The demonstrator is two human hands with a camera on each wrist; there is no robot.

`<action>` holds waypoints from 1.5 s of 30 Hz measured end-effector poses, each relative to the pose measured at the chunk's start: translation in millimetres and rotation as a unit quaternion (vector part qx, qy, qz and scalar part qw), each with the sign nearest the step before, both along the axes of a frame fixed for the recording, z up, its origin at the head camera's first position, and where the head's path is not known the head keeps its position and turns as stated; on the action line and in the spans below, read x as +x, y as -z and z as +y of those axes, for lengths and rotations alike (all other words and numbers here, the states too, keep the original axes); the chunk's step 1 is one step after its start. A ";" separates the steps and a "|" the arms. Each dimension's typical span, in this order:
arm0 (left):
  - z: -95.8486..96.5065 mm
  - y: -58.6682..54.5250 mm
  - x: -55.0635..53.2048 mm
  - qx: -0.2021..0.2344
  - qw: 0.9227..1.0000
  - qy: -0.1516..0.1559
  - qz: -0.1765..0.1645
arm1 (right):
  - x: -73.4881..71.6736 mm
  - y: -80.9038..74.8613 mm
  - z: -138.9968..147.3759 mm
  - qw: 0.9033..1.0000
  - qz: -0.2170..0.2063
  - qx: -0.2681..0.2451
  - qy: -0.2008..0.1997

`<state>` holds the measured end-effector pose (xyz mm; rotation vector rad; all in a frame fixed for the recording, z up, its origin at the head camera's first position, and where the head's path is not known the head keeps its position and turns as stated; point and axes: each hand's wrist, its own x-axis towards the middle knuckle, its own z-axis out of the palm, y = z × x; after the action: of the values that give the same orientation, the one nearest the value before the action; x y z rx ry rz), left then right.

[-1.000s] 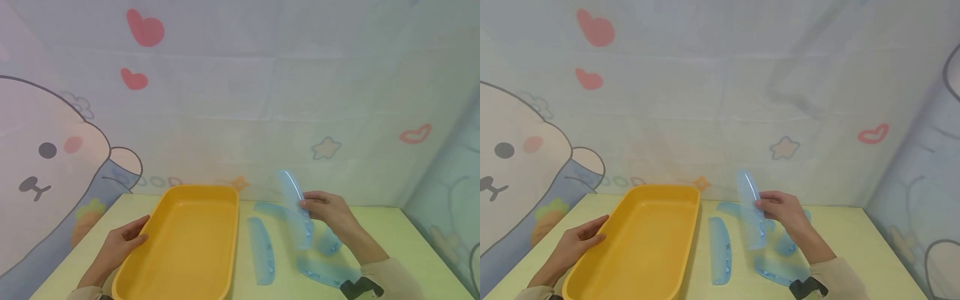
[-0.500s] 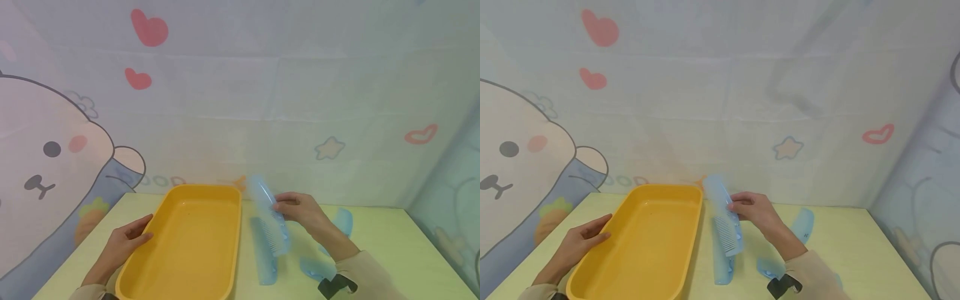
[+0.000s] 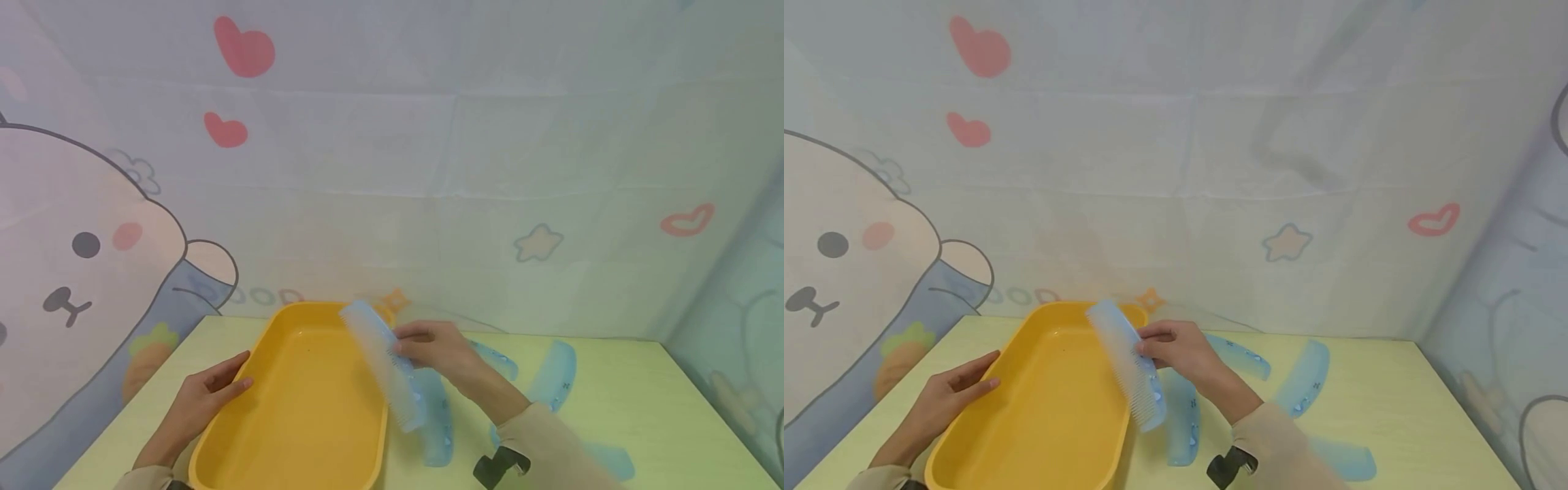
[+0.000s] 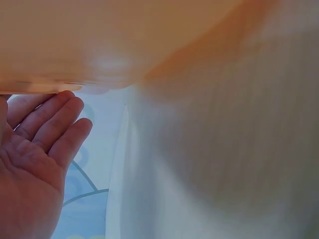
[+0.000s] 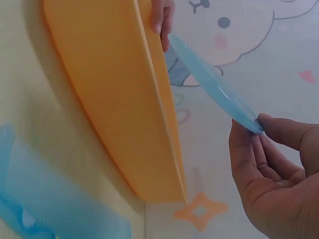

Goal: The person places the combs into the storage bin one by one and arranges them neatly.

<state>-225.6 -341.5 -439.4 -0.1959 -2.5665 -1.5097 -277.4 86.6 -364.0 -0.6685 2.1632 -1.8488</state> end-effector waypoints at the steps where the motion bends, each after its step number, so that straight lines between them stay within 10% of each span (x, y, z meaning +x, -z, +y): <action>1: -0.4 0.2 0.1 -0.004 1.000 -0.001 0.002 | 0.1 -0.2 -4.6 1.000 -0.001 0.000 -0.002; 23: 0.1 1.9 -1.1 -0.003 1.000 0.008 0.018 | 10.0 18.4 -83.4 0.994 -0.033 0.052 -0.088; 45: -0.1 0.7 -0.9 -0.006 1.000 0.004 0.020 | 15.5 46.8 -121.6 0.967 0.009 0.126 -0.220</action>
<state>-226.6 -341.6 -440.1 -0.2353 -2.5475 -1.4769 -261.9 -35.0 -410.8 -1.0093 2.0034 -1.3228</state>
